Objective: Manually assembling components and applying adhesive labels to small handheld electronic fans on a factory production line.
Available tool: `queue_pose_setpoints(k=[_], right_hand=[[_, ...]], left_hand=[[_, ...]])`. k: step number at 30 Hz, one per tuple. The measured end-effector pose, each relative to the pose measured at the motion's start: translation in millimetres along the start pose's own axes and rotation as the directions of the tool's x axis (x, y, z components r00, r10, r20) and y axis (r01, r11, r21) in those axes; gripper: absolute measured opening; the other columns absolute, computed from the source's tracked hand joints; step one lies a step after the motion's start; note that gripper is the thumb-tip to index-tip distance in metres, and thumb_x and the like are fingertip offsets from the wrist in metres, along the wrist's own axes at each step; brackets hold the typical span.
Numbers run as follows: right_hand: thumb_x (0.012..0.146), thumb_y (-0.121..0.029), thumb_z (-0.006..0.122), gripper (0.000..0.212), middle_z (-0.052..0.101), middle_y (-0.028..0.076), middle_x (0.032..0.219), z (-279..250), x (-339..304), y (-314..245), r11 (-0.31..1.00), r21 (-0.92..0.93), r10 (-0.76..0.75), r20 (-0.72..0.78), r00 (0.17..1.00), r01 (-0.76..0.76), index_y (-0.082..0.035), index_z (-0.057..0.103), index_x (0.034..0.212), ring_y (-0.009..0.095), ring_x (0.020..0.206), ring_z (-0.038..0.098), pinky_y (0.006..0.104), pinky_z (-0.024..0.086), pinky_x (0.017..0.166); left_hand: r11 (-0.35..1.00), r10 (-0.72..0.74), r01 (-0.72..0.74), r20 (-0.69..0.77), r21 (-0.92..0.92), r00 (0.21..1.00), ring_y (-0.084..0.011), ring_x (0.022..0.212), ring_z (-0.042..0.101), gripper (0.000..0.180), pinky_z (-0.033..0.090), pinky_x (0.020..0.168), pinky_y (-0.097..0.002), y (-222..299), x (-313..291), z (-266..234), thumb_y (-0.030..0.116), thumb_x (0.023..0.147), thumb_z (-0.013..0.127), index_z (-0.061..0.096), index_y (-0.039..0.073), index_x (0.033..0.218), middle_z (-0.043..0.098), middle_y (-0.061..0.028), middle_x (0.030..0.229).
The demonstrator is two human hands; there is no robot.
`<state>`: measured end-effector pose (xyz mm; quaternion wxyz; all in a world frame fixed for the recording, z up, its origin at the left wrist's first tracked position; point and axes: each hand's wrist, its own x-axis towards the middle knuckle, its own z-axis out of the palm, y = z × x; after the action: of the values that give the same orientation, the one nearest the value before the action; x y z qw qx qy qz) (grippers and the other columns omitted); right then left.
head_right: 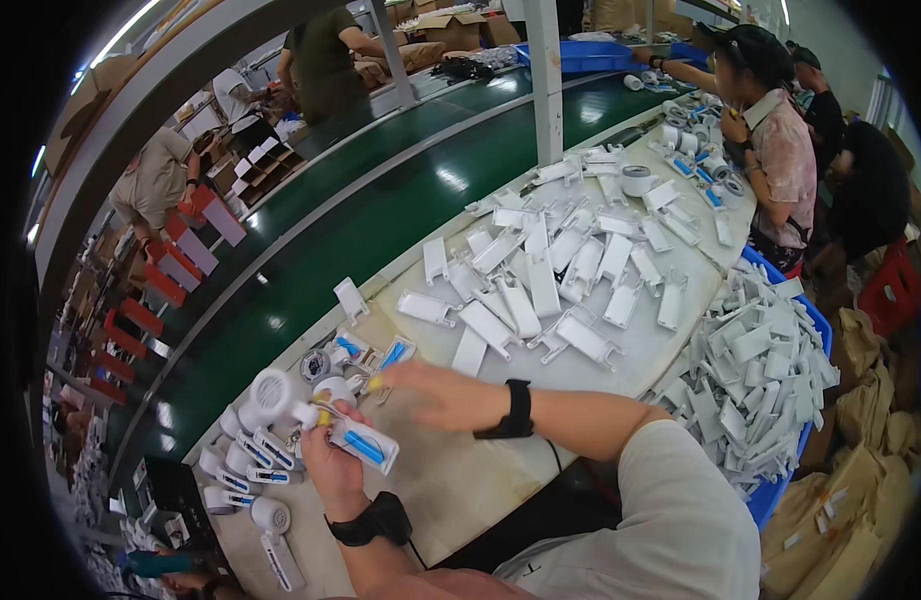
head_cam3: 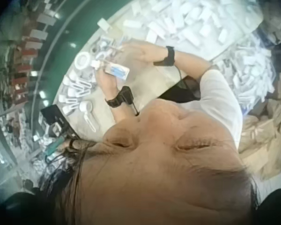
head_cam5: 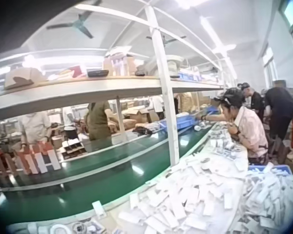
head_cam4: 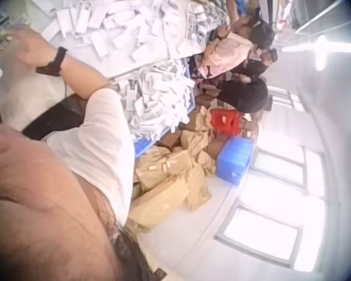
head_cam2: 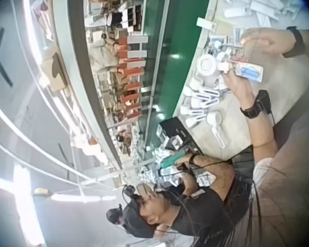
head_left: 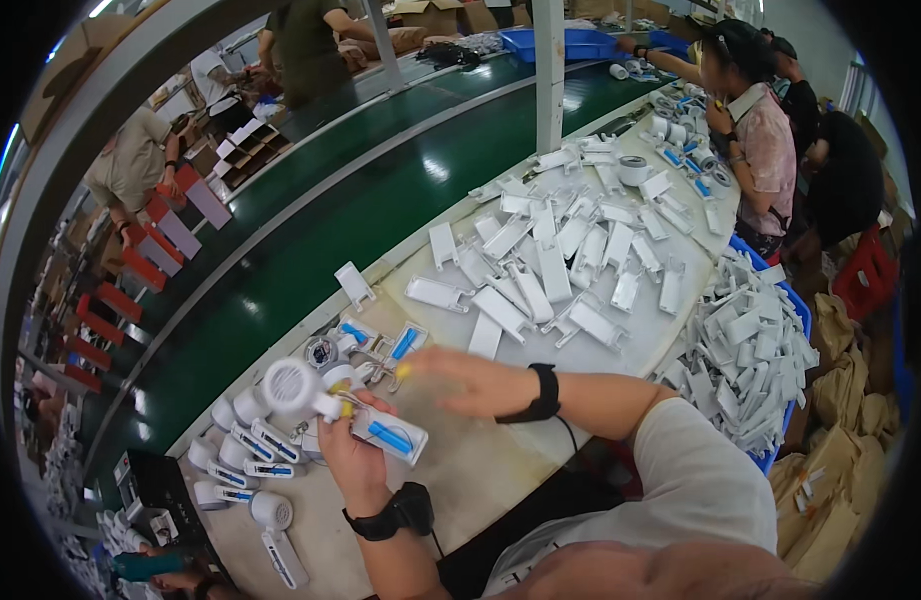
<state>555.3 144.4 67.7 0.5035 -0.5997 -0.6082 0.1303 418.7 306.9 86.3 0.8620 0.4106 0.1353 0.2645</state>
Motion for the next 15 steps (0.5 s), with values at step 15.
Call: queue_pose_setpoints(k=[15], right_hand=[[0.069, -0.011, 0.073, 0.078, 0.046, 0.007, 0.123, -19.7, 10.7, 21.0, 0.451, 0.824, 0.486, 0.096, 0.869, -0.344, -0.006, 0.03, 0.134, 0.017, 0.111, 0.047, 0.03, 0.037, 0.095]], left_hand=[[0.903, -0.407, 0.428, 0.279, -0.016, 0.87, -0.0244, 0.076, 0.06, 0.023, 0.053, 0.067, -0.0376, -8.5, -9.0, 22.3, 0.012, 0.088, 0.042, 0.043, 0.004, 0.11, 0.057, -0.016, 0.091]])
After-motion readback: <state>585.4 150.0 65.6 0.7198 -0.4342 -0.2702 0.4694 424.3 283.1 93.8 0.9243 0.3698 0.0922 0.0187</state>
